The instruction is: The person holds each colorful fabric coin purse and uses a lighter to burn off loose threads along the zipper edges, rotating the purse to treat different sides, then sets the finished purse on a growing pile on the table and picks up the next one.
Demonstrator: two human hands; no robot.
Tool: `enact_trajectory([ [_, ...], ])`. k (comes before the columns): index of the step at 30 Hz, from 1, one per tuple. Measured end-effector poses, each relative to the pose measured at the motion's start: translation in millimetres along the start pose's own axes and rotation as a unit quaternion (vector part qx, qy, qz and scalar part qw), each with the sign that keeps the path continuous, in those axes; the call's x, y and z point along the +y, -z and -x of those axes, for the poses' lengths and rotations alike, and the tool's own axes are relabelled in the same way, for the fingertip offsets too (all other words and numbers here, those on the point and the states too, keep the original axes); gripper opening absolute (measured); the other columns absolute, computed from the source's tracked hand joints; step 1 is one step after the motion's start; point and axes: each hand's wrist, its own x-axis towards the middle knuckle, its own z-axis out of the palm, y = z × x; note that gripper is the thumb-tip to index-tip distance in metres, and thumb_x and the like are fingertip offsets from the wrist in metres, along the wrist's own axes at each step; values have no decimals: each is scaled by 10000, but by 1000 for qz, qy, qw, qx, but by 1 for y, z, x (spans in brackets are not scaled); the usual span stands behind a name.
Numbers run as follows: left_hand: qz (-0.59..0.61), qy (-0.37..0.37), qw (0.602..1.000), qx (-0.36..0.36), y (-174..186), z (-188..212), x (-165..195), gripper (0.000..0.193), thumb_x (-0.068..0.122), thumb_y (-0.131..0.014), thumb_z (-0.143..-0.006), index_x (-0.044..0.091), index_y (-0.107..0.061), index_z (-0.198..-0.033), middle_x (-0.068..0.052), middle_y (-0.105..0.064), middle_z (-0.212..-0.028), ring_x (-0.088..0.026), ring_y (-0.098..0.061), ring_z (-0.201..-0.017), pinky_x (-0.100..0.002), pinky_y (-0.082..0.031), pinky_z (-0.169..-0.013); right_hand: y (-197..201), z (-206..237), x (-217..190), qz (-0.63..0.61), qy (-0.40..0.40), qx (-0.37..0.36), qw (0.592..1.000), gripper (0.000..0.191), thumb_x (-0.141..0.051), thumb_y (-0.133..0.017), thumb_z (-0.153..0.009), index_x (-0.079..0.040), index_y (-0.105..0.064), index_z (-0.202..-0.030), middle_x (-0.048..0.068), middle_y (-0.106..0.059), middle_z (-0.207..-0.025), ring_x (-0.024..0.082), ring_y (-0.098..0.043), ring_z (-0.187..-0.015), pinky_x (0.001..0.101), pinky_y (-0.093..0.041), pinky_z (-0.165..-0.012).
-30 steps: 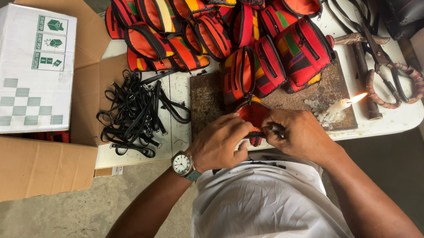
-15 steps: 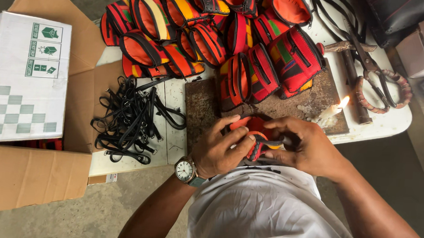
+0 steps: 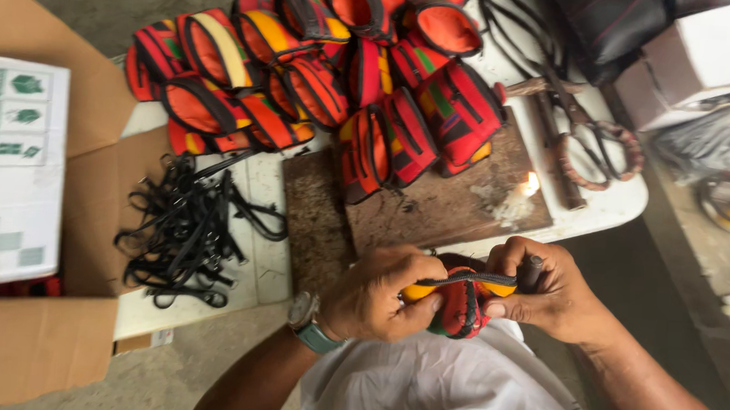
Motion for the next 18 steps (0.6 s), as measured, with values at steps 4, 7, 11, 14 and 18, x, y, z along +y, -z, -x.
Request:
enact_trajectory([
  [4, 64, -6, 996, 66, -47, -14, -15, 227, -16, -627, -988, 41, -546, -1193, -124, -650, -898, -306, -676, -773, -408, -538, -692, 21, 9, 6, -41, -16, 88, 995, 337, -106, -857, -812, -51, -554, -950, 29, -621, -979, 75, -547, -781, 249, -447, -629],
  [7, 65, 7, 993, 94, -78, -26, -23, 219, -26, -629, -981, 36, -558, -1179, -136, -640, -866, -313, -667, -767, -406, -524, -694, 45, 14, 9, 2, 30, 101, 994, 365, -176, -846, -837, -45, -571, -1038, 21, -637, -1063, 85, -616, -934, 265, -529, -790],
  [11, 116, 71, 972, 190, -111, -41, -31, 220, -40, -623, -932, 37, -553, -1126, -142, -652, -901, -268, -670, -773, -369, -544, -704, 58, 25, 20, 139, 43, 214, 966, 296, -167, -814, -884, -32, -597, -1033, 11, -650, -931, 54, -582, -817, 237, -507, -707],
  [14, 169, 101, 955, 220, -128, -46, -42, 212, -58, -618, -941, 34, -552, -1120, -109, -636, -937, -195, -636, -785, -334, -532, -708, 59, 30, 23, 228, 82, 297, 924, 271, -175, -794, -902, -33, -594, -1018, -6, -650, -931, 31, -564, -816, 212, -483, -708],
  [18, 280, 143, 929, 193, -138, -44, -60, 179, -72, -598, -972, 33, -560, -1111, -51, -615, -950, -86, -565, -754, -278, -505, -665, 57, 29, 16, 290, 93, 338, 891, 278, -179, -805, -889, -35, -595, -1002, -8, -655, -932, 21, -545, -777, 191, -461, -673],
])
